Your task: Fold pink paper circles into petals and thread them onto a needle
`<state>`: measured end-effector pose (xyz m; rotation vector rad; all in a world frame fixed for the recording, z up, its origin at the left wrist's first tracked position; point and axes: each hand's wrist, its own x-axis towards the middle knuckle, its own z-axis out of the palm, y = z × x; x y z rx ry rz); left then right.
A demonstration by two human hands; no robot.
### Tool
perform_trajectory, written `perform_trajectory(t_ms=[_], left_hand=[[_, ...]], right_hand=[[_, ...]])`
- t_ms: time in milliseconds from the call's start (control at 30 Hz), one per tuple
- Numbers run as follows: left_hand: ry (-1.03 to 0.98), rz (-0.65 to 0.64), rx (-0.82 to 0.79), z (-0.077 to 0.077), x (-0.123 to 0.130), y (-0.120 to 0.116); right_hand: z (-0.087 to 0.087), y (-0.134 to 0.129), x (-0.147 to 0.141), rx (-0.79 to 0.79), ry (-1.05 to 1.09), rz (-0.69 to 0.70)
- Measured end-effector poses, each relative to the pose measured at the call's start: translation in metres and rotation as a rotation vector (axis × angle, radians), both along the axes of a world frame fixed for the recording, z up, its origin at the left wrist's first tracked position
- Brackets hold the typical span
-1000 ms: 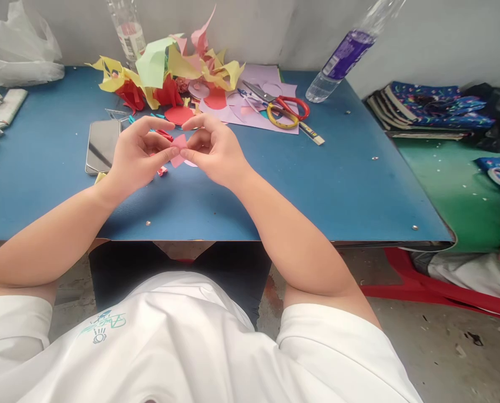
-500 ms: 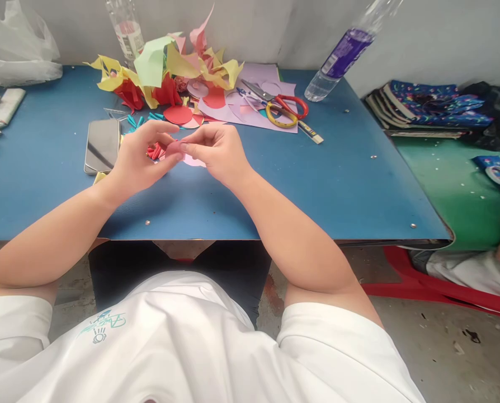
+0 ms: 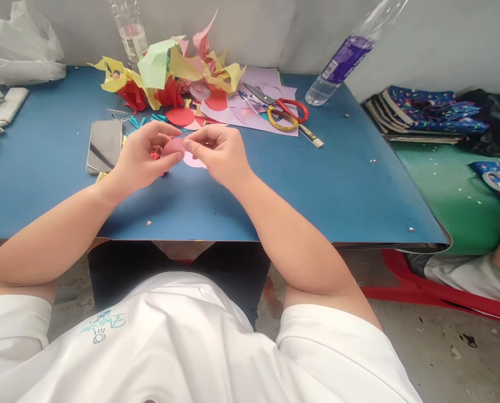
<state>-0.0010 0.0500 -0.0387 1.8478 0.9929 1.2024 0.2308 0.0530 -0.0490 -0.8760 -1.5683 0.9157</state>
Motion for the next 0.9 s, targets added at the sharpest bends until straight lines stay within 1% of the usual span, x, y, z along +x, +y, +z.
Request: perform_trajectory(t_ms=[133, 267, 467, 600, 733, 900], left_hand=[[-0.056, 0.014, -0.052, -0.003, -0.002, 0.006], [-0.105, 0.012, -0.067, -0.003, -0.007, 0.013], [-0.107, -0.031, -0.104, 0.000, -0.008, 0.010], [-0.126, -0.046, -0.104, 0.000, -0.007, 0.009], [-0.139, -0.043, -0.127, -0.001, -0.005, 0.011], [-0.131, -0.110, -0.149, 0.004, -0.004, 0.005]], right_hand=[[-0.002, 0.006, 0.004, -0.029, 0.012, -0.010], [0.003, 0.004, 0.007, -0.051, -0.014, 0.000], [0.009, -0.005, 0.005, 0.015, -0.077, -0.013], [0.010, -0.008, 0.005, 0.053, -0.121, 0.042], [0.008, -0.008, 0.006, 0.101, -0.107, 0.072], [0.002, -0.001, 0.009, 0.166, -0.158, 0.081]])
